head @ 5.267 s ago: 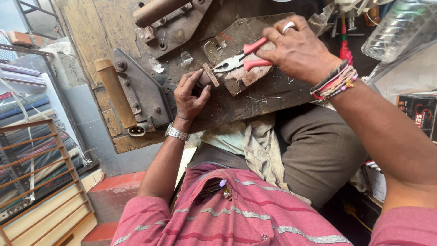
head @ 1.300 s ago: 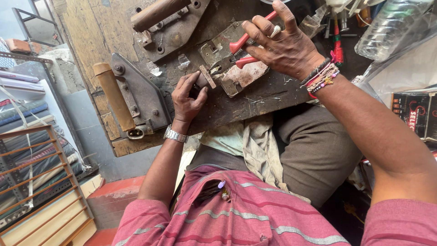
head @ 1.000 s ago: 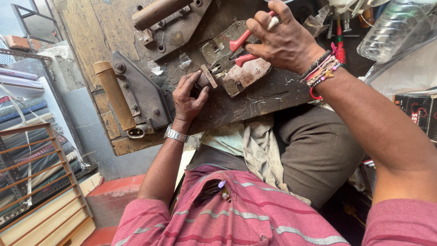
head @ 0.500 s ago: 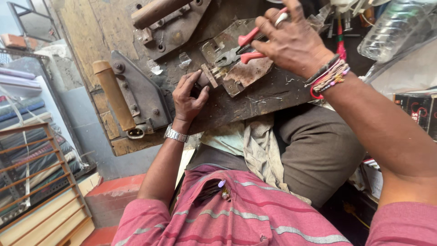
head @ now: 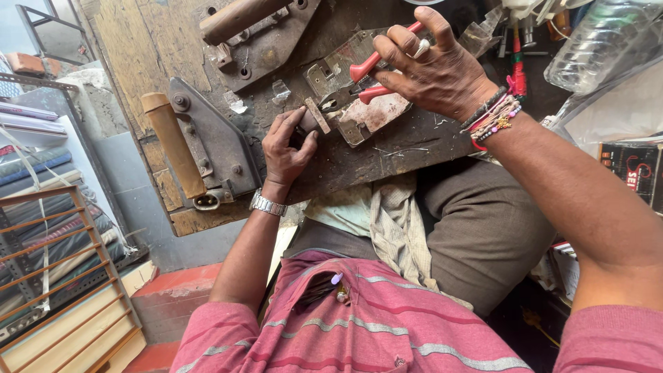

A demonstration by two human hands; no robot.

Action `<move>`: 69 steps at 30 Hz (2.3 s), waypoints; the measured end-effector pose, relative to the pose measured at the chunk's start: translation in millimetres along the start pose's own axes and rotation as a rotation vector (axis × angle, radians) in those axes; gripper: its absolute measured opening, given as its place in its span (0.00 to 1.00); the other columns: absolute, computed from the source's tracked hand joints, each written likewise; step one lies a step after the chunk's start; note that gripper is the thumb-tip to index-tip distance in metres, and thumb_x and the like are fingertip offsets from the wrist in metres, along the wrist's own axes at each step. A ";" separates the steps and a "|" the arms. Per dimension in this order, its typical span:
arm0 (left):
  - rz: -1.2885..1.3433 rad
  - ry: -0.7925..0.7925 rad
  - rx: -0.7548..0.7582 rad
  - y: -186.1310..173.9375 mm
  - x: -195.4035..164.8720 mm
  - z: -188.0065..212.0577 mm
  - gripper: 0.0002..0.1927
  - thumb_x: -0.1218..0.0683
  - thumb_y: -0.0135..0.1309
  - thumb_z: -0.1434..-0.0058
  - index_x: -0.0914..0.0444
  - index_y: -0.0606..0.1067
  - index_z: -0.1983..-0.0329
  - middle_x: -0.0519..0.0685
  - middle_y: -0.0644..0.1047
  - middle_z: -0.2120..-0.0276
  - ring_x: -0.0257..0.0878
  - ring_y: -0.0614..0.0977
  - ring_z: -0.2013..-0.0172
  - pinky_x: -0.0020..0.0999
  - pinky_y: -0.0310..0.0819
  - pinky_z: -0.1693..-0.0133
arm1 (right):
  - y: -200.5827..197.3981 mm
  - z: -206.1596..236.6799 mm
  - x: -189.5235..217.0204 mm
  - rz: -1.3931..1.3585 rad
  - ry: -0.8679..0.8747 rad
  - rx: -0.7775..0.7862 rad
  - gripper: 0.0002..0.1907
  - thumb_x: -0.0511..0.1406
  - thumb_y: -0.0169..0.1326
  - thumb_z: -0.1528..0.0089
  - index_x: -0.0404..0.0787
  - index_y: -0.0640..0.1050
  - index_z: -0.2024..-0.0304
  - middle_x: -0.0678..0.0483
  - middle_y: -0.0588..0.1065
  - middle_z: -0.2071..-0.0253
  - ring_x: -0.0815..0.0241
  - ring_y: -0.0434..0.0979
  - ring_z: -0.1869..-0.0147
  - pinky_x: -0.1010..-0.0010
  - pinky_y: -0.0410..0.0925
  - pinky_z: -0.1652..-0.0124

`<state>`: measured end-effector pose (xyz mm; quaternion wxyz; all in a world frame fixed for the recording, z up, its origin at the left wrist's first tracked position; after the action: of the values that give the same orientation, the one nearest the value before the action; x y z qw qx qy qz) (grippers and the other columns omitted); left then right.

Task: The person works on a metal lock mechanism clamped in a bench vise, using pliers to adjust internal components and a hammer to tap parts into place. The person repeatedly repositions the lock and uses tools to manipulate the metal pieces.

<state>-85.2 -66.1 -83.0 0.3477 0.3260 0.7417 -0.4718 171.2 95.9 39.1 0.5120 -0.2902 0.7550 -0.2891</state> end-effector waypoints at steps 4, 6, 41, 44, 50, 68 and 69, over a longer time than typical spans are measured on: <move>-0.021 0.012 -0.006 -0.1 -0.3 0.0 0.23 0.58 0.65 0.42 0.66 0.77 0.43 0.56 0.79 0.50 0.45 0.85 0.52 0.36 0.82 0.50 | 8.5 2.5 -0.1 -0.134 -0.012 0.043 0.15 0.56 0.54 0.30 0.59 0.81 0.61 0.60 0.72 0.48 0.63 0.67 0.36 0.52 0.51 0.29; -0.017 0.006 -0.003 0.0 -0.7 0.0 0.23 0.58 0.65 0.42 0.66 0.77 0.43 0.57 0.79 0.49 0.45 0.85 0.52 0.35 0.82 0.50 | 19.6 1.2 -0.9 -0.353 0.021 0.246 0.12 0.53 0.54 0.32 0.59 0.82 0.58 0.56 0.74 0.49 0.59 0.70 0.40 0.51 0.55 0.34; -0.034 0.013 -0.005 0.5 1.7 1.2 0.23 0.58 0.65 0.42 0.66 0.77 0.43 0.57 0.80 0.49 0.45 0.85 0.52 0.36 0.82 0.50 | 22.0 1.8 -0.7 -0.222 -0.061 0.176 0.16 0.57 0.53 0.28 0.61 0.82 0.59 0.56 0.76 0.47 0.60 0.69 0.44 0.56 0.55 0.38; -0.033 0.009 -0.003 -0.5 -0.3 0.3 0.23 0.58 0.64 0.41 0.66 0.77 0.43 0.57 0.80 0.50 0.46 0.85 0.52 0.36 0.82 0.50 | 49.1 -1.8 -0.5 -0.694 0.134 0.783 0.09 0.44 0.56 0.38 0.57 0.86 0.59 0.55 0.76 0.55 0.56 0.72 0.44 0.49 0.59 0.45; -0.015 0.030 -0.012 -0.1 -3.5 -1.3 0.23 0.58 0.64 0.42 0.66 0.77 0.43 0.56 0.80 0.50 0.46 0.85 0.53 0.36 0.82 0.51 | 43.3 4.8 -3.7 -0.808 0.212 0.856 0.20 0.38 0.55 0.41 0.65 0.83 0.48 0.54 0.77 0.52 0.51 0.71 0.41 0.46 0.59 0.43; -0.020 0.029 -0.010 1.2 1.1 -0.1 0.22 0.58 0.64 0.41 0.66 0.77 0.43 0.56 0.80 0.50 0.45 0.85 0.52 0.35 0.83 0.50 | -8.0 -9.1 -4.8 0.018 -0.001 0.036 0.07 0.52 0.56 0.31 0.65 0.81 0.60 0.65 0.69 0.37 0.68 0.64 0.29 0.51 0.42 0.23; -0.024 0.035 -0.012 1.3 1.3 0.4 0.22 0.58 0.64 0.41 0.66 0.77 0.43 0.56 0.80 0.50 0.45 0.85 0.52 0.35 0.83 0.50 | -8.5 -9.3 -5.3 0.022 -0.005 0.023 0.10 0.55 0.54 0.32 0.66 0.81 0.61 0.66 0.70 0.40 0.69 0.65 0.31 0.52 0.44 0.25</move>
<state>-84.8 -65.8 -84.8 0.3308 0.3234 0.7544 -0.4658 165.3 95.5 51.4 0.5202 -0.2768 0.7536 -0.2914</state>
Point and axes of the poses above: each hand's wrist, its own z-axis away from the middle knuckle, its own y-axis out of the palm, x = y × z, the point moved 2 cm from there along -z, towards the middle knuckle
